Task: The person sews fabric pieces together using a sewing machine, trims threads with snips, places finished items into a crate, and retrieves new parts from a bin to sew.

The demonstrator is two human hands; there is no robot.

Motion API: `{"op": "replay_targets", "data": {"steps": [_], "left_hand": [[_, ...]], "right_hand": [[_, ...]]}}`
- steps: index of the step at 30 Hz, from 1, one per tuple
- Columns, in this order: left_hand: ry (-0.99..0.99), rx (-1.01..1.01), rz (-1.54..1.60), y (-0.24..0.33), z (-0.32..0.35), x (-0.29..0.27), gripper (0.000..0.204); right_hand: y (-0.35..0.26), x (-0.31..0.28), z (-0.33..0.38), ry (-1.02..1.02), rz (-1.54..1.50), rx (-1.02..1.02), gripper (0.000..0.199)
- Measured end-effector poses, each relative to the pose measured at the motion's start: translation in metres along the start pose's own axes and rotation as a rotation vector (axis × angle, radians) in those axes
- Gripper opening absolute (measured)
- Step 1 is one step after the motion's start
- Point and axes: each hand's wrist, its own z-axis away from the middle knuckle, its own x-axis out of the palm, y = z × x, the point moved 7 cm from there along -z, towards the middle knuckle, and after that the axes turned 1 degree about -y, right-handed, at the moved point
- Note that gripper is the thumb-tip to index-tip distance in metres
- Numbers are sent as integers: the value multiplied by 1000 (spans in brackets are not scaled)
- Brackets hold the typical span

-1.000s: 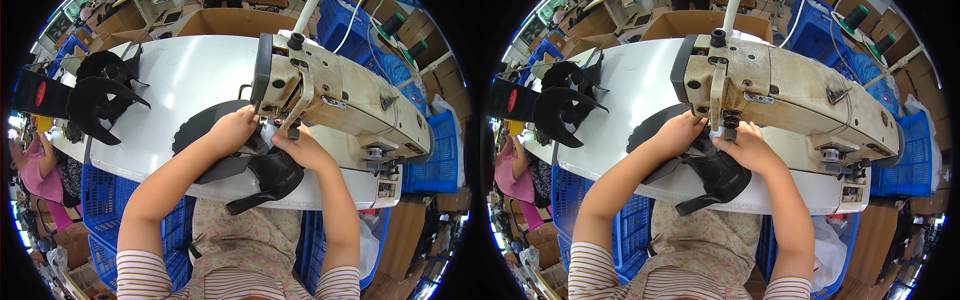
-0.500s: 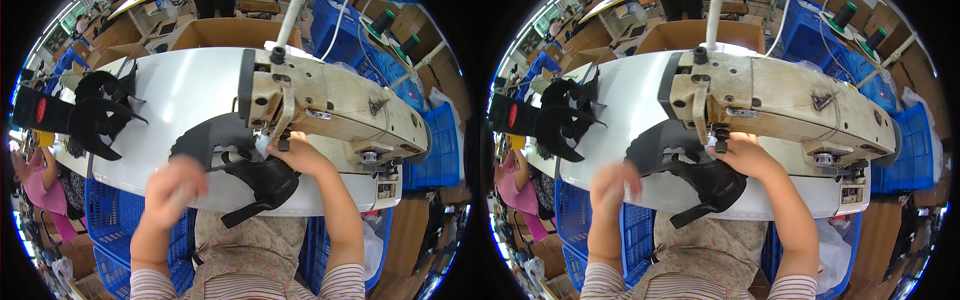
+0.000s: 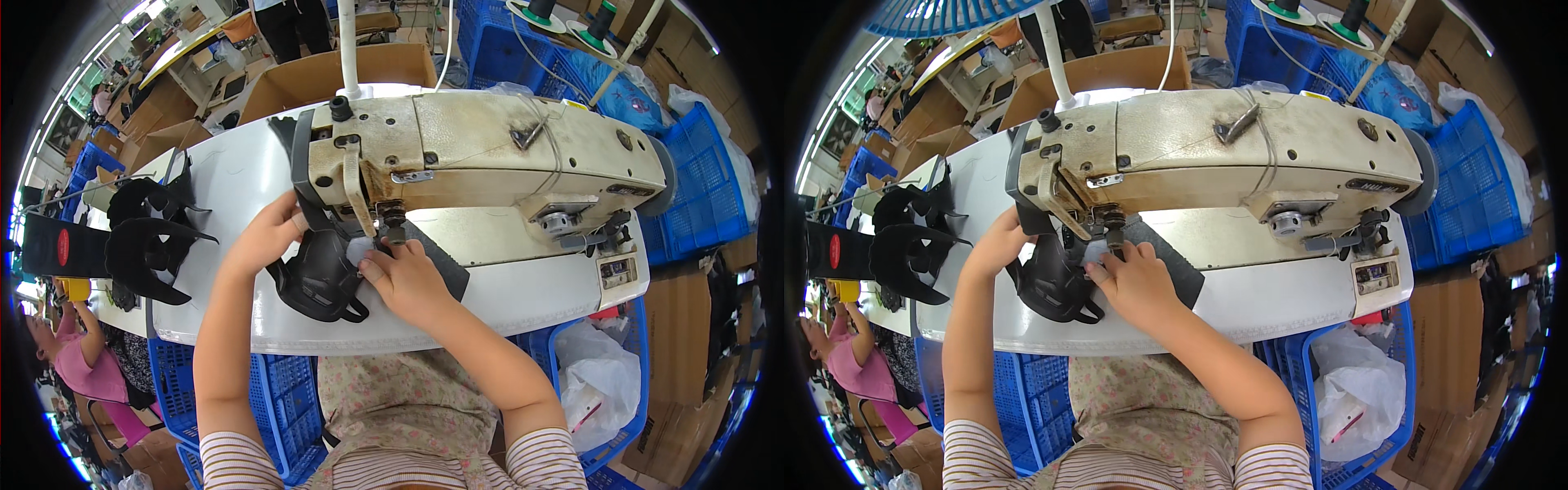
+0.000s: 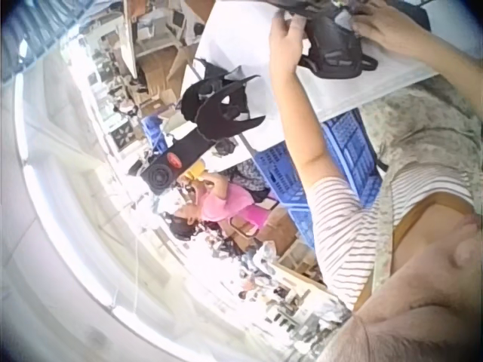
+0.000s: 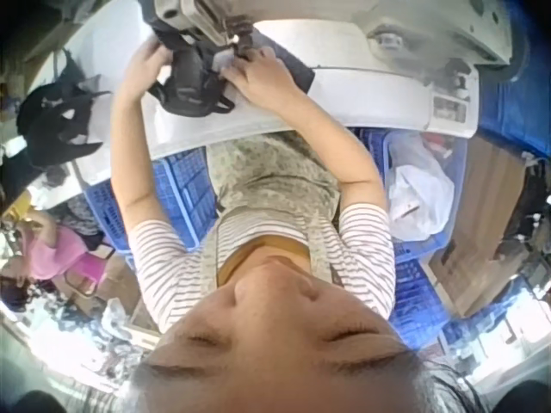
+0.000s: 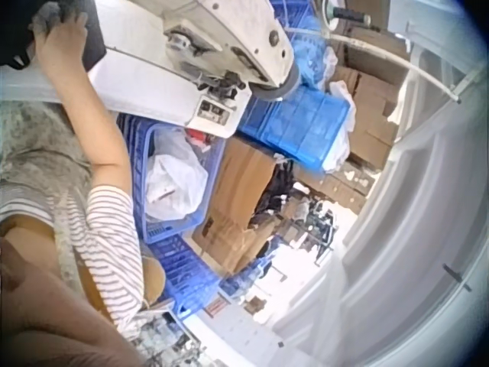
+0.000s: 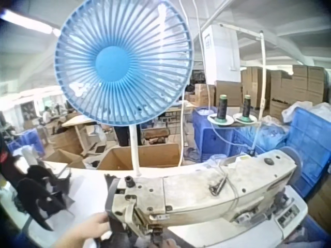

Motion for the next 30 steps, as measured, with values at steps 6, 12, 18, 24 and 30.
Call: {"op": "replay_targets", "data": {"steps": [6, 12, 18, 24, 30], "left_hand": [[-243, -97, 312, -20, 40, 71, 55], [-135, -167, 212, -22, 55, 93, 60], [-171, 149, 31, -8, 60, 94, 70], [55, -136, 467, -34, 56, 86, 57], [-83, 34, 169, -37, 42, 97, 58]], "right_hand": [[31, 3, -6, -205, -206, -22, 37], [41, -6, -12, -580, -862, 240, 44], [-8, -2, 7, -294, -215, -127, 49], [4, 2, 4, -217, -222, -42, 36], [30, -21, -6, -75, 111, -352, 36]]}}
